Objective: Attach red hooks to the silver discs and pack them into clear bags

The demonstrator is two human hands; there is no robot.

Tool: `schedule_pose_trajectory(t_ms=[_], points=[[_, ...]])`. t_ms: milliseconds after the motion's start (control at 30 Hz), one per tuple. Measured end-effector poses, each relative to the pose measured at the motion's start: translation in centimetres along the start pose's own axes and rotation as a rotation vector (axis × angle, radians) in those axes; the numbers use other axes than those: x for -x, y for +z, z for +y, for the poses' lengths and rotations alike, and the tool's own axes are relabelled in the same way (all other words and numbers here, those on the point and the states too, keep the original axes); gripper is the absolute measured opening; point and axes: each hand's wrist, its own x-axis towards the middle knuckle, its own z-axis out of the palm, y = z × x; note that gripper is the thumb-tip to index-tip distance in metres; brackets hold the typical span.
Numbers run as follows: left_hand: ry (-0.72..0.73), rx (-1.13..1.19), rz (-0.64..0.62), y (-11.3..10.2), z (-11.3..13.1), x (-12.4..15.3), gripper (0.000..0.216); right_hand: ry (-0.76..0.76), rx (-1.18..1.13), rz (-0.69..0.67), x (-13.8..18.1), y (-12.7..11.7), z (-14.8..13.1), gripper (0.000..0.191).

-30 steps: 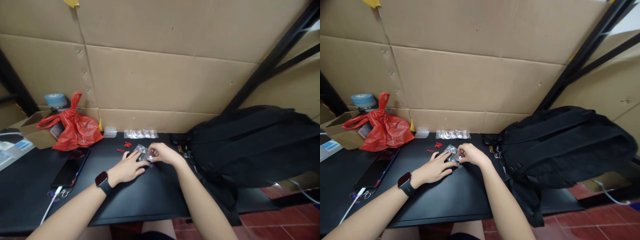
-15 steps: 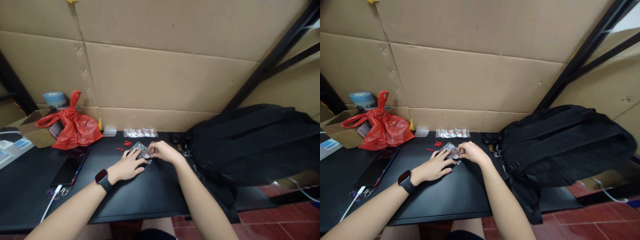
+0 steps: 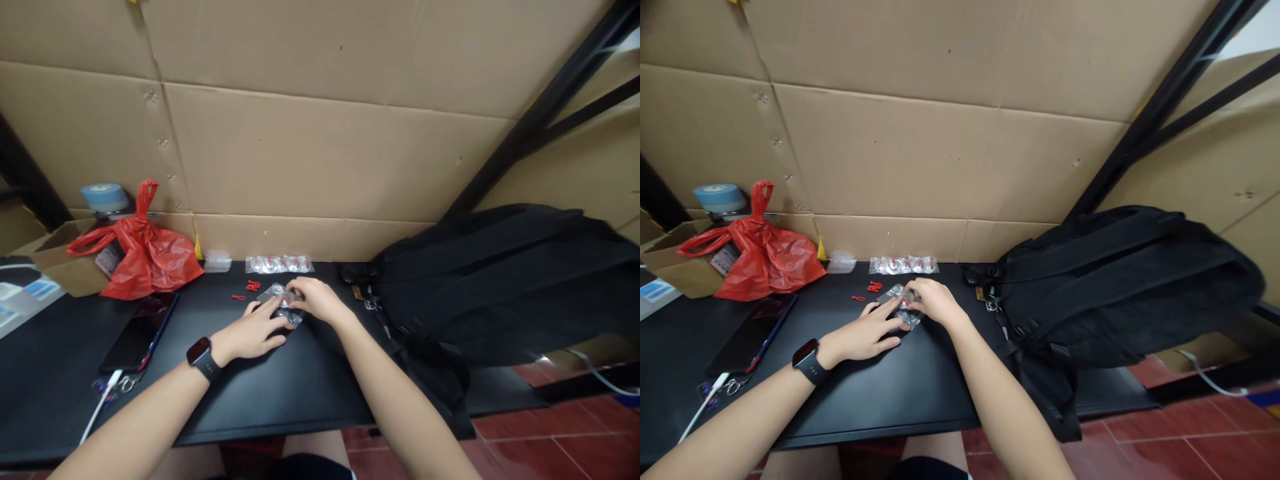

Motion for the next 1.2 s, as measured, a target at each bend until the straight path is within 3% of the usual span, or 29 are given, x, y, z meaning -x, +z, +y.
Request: schedule_pose_trajectory(t_ms=[200,500,700,900,1033,1200], points=[[-0.004,-0.003,-0.010,0.0,-0.2,0.2,0.030,-0.156,-0.006,0.094,-1.0,1.7,0.2,0.014],[-0.049,0.030,-0.016,-0.3,-0.2,0.1,0.024,0.076,0.093,0.008,-1.5,1.7,-0.4,0.015],[-0.058,0.049,0.066,-0.1,-0.5,0.0,0.018,0.067,0.098,-0.056,-0.8,0.6,-0.9,0.015],[-0.143,0.040,0.223,-0.3,-0.1,-0.3,0.043,-0.154,-0.050,-0.126,0.0,-0.1,0.6,0.029],[-0.188,-0.009,0.253,0.0,-0.1,-0.5,0.058,-0.197,-0.118,-0.162,0.2,-0.4,1.5,0.056],[-0.202,0.015,0.246,0.0,-0.3,-0.6,0.071,-0.119,-0.077,-0.149,0.0,0.0,1.2,0.039]])
